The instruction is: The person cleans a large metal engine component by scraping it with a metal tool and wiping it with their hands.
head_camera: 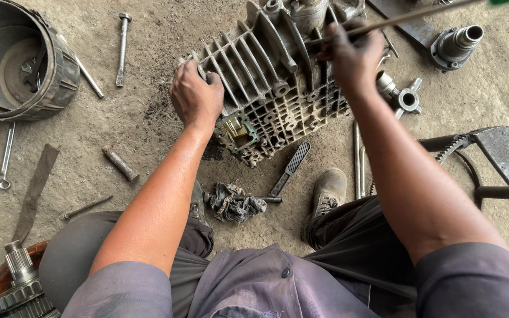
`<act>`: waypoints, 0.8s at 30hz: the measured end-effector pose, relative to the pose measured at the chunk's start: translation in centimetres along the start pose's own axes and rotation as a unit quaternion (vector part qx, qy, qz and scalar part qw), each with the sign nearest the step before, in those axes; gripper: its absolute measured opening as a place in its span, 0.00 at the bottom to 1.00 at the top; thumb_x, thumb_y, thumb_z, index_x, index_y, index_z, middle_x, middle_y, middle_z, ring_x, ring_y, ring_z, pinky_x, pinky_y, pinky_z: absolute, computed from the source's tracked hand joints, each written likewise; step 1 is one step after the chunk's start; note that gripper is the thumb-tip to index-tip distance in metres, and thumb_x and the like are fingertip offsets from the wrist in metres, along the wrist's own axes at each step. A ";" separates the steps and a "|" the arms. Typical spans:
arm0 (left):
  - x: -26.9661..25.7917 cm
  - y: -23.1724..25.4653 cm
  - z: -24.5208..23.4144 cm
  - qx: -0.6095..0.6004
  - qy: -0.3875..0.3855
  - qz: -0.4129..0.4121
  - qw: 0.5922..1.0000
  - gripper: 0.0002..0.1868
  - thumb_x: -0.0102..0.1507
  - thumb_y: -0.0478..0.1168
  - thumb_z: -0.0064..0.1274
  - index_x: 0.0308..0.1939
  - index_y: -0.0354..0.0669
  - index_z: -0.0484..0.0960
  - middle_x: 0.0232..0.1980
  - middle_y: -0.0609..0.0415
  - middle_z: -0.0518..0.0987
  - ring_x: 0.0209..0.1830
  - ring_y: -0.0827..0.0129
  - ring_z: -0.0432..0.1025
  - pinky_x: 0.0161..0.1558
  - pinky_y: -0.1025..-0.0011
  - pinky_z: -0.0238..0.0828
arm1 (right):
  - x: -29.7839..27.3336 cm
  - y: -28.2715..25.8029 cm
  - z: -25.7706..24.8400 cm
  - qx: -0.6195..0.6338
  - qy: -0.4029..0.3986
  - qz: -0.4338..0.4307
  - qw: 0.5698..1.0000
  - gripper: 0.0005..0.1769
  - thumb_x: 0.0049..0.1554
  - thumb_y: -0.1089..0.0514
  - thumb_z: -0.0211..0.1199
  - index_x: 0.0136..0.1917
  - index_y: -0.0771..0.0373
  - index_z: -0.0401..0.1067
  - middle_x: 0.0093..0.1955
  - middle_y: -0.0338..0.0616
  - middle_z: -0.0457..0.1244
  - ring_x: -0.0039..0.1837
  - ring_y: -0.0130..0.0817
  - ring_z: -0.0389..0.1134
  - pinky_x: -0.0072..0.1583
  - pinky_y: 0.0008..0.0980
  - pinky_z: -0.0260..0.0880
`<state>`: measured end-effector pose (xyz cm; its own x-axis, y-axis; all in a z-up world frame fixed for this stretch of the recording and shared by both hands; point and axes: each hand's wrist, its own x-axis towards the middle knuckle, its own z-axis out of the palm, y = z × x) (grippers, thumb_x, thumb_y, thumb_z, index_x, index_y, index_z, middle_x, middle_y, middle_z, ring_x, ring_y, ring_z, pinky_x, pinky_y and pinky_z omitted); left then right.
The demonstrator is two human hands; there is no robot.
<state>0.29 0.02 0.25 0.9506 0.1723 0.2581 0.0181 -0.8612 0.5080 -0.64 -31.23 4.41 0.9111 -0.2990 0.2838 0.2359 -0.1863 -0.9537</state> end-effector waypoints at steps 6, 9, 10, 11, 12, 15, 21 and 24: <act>0.2 0.0 0.0 -0.008 -0.013 -0.017 1.000 0.19 0.63 0.38 0.56 0.54 0.29 0.79 0.51 0.40 0.83 0.49 0.57 0.79 0.55 0.59 0.74 | 0.1 -0.2 -1.3 0.003 -0.018 -0.034 0.999 0.09 0.69 0.62 0.65 0.49 0.71 0.74 0.41 0.51 0.71 0.41 0.34 0.76 0.44 0.31 0.82; 0.0 0.0 0.0 0.012 0.003 0.003 1.000 0.19 0.62 0.38 0.57 0.53 0.29 0.79 0.51 0.39 0.82 0.48 0.57 0.79 0.55 0.58 0.73 | -0.9 -0.3 0.2 -0.050 0.023 -0.015 0.998 0.10 0.67 0.61 0.63 0.46 0.70 0.75 0.39 0.50 0.70 0.37 0.33 0.74 0.40 0.31 0.81; 0.0 0.0 -0.2 0.010 0.002 0.001 1.000 0.19 0.62 0.38 0.57 0.53 0.29 0.79 0.51 0.39 0.82 0.48 0.57 0.79 0.54 0.58 0.73 | -1.4 -0.5 0.7 -0.068 0.010 -0.002 0.998 0.10 0.67 0.60 0.63 0.46 0.70 0.74 0.39 0.49 0.70 0.37 0.32 0.74 0.39 0.30 0.80; 0.0 0.1 -0.3 0.008 -0.001 0.001 1.000 0.19 0.62 0.38 0.57 0.53 0.29 0.79 0.50 0.39 0.82 0.48 0.57 0.79 0.54 0.59 0.73 | -2.2 -0.6 1.0 -0.086 -0.001 0.012 0.996 0.10 0.67 0.60 0.62 0.45 0.69 0.74 0.39 0.48 0.70 0.38 0.30 0.75 0.39 0.29 0.80; 0.1 0.3 -0.4 0.005 -0.003 0.001 1.000 0.19 0.62 0.38 0.57 0.53 0.29 0.79 0.50 0.39 0.82 0.48 0.58 0.79 0.54 0.59 0.74 | -2.7 -0.8 1.0 -0.105 -0.013 0.025 0.994 0.11 0.66 0.59 0.62 0.45 0.69 0.73 0.40 0.47 0.70 0.38 0.29 0.75 0.38 0.28 0.80; 0.3 0.6 -0.8 -0.005 -0.021 -0.022 1.000 0.18 0.62 0.38 0.57 0.53 0.29 0.79 0.49 0.41 0.83 0.46 0.59 0.79 0.53 0.60 0.74 | -3.5 -0.9 0.8 -0.092 -0.070 0.025 0.993 0.06 0.66 0.61 0.61 0.48 0.66 0.73 0.41 0.46 0.71 0.40 0.26 0.75 0.41 0.25 0.82; 0.2 0.3 -0.4 -0.015 -0.011 -0.018 1.000 0.18 0.61 0.37 0.57 0.53 0.30 0.80 0.48 0.42 0.83 0.45 0.60 0.79 0.51 0.63 0.75 | -3.7 -0.3 -1.1 -0.348 -0.051 -0.114 0.929 0.11 0.70 0.59 0.60 0.45 0.64 0.75 0.35 0.45 0.69 0.33 0.27 0.69 0.31 0.26 0.68; 0.1 0.1 -0.1 -0.004 0.008 0.003 1.000 0.18 0.61 0.37 0.58 0.52 0.30 0.80 0.48 0.40 0.83 0.45 0.59 0.79 0.51 0.60 0.74 | -4.1 0.3 0.0 -0.340 -0.020 -0.007 0.940 0.16 0.70 0.56 0.58 0.40 0.64 0.71 0.31 0.42 0.64 0.28 0.29 0.61 0.26 0.28 0.61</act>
<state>0.38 -0.01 0.43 0.9455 0.1755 0.2743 0.0107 -0.8585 0.5126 -4.32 -30.07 3.01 0.9249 -0.2588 0.2785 -0.0100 -0.7488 -0.6627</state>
